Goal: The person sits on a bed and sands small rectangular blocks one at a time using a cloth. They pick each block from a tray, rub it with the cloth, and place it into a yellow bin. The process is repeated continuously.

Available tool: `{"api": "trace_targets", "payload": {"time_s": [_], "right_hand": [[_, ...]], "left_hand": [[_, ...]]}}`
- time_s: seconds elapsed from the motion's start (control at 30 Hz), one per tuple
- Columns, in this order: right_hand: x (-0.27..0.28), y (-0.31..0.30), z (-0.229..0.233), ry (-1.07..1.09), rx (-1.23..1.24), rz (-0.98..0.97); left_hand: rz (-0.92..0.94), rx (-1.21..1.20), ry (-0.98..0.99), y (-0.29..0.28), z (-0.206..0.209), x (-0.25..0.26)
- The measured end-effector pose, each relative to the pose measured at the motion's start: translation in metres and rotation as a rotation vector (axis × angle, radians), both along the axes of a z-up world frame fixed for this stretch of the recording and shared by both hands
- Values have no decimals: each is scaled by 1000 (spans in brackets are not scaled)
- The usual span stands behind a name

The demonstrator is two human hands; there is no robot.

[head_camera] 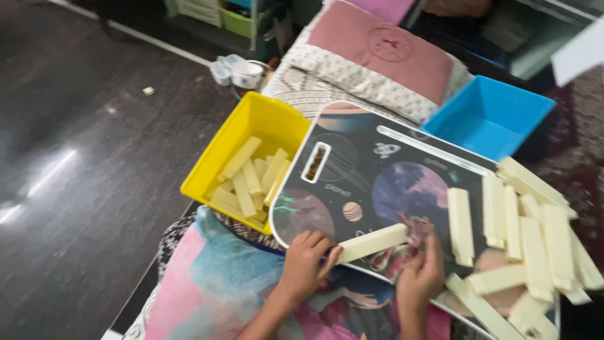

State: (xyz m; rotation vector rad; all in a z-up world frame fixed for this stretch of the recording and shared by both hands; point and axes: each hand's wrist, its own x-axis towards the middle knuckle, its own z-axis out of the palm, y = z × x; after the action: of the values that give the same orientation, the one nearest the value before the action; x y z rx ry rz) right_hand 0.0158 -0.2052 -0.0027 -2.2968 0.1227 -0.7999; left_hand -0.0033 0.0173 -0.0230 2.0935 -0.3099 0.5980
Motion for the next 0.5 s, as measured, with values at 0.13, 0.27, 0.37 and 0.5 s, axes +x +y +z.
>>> {"api": "trace_targets", "payload": {"time_s": [0.13,0.27,0.37,0.5], "right_hand": [[2,1,-2,-94,-318,191],[1,1,-3,-37,-370,157],[4,9,-2,-8,-392,121],[3,7,0,15,-456,86]], "left_hand": [[31,28,-5,-3,-1,2],[-10,61,-40,-2,8,4],[-98,59,-45,5,18,2],[-127,114,-46,5,21,0]]}}
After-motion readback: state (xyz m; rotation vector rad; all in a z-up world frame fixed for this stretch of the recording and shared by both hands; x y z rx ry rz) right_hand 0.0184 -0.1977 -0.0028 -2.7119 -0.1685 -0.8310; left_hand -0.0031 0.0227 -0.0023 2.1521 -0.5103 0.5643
